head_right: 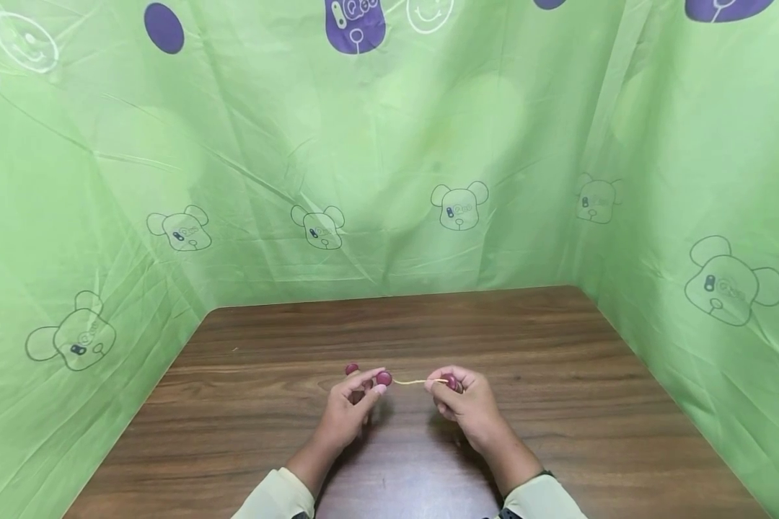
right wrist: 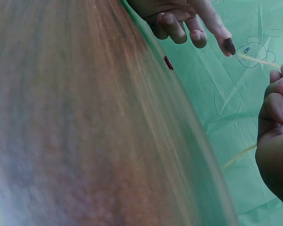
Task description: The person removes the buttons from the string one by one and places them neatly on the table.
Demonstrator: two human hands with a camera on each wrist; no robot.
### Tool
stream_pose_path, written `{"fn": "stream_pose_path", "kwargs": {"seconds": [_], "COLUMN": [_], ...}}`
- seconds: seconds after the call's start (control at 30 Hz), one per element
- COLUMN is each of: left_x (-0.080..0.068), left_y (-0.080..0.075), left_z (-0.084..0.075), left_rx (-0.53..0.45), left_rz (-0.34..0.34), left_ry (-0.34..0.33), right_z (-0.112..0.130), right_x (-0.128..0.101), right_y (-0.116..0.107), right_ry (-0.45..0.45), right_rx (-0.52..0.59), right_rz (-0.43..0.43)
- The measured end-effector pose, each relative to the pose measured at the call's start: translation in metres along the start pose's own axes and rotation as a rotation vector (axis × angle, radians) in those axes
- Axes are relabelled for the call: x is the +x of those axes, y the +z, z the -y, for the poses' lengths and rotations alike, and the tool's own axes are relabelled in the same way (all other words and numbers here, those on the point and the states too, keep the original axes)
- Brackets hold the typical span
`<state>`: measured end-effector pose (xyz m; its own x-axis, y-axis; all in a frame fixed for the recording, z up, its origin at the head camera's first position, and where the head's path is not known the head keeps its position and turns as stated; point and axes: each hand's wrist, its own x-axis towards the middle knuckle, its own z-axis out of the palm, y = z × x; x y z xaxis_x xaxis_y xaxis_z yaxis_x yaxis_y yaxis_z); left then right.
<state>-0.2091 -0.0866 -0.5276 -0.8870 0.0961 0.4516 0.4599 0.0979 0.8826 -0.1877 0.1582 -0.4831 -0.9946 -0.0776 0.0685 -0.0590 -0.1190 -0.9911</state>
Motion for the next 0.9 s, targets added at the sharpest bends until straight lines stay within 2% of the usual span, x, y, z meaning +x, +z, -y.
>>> {"fn": "stream_pose_path", "kwargs": {"seconds": [0.1, 0.27, 0.33, 0.47, 0.7, 0.9], "left_x": [0.002, 0.008, 0.010, 0.013, 0.014, 0.018], "left_y": [-0.001, -0.006, -0.007, -0.011, -0.013, -0.011], "left_z": [0.004, 0.010, 0.012, 0.013, 0.016, 0.015], "left_rx": [0.052, 0.217, 0.272, 0.330, 0.346, 0.370], "left_rz": [-0.030, -0.099, -0.109, -0.098, -0.095, -0.080], "left_ry": [0.029, 0.097, 0.101, 0.067, 0.009, -0.089], "right_z": [-0.001, -0.001, -0.001, -0.001, -0.003, -0.001], "right_x": [0.001, 0.001, 0.001, 0.001, 0.003, 0.001], "right_y": [-0.001, -0.001, -0.001, -0.001, 0.001, 0.000], "right_ry": [0.008, 0.009, 0.012, 0.019, 0.031, 0.037], "right_rx": [0.007, 0.006, 0.003, -0.002, -0.017, -0.010], "right_rz": [0.001, 0.008, 0.007, -0.002, 0.001, -0.010]}}
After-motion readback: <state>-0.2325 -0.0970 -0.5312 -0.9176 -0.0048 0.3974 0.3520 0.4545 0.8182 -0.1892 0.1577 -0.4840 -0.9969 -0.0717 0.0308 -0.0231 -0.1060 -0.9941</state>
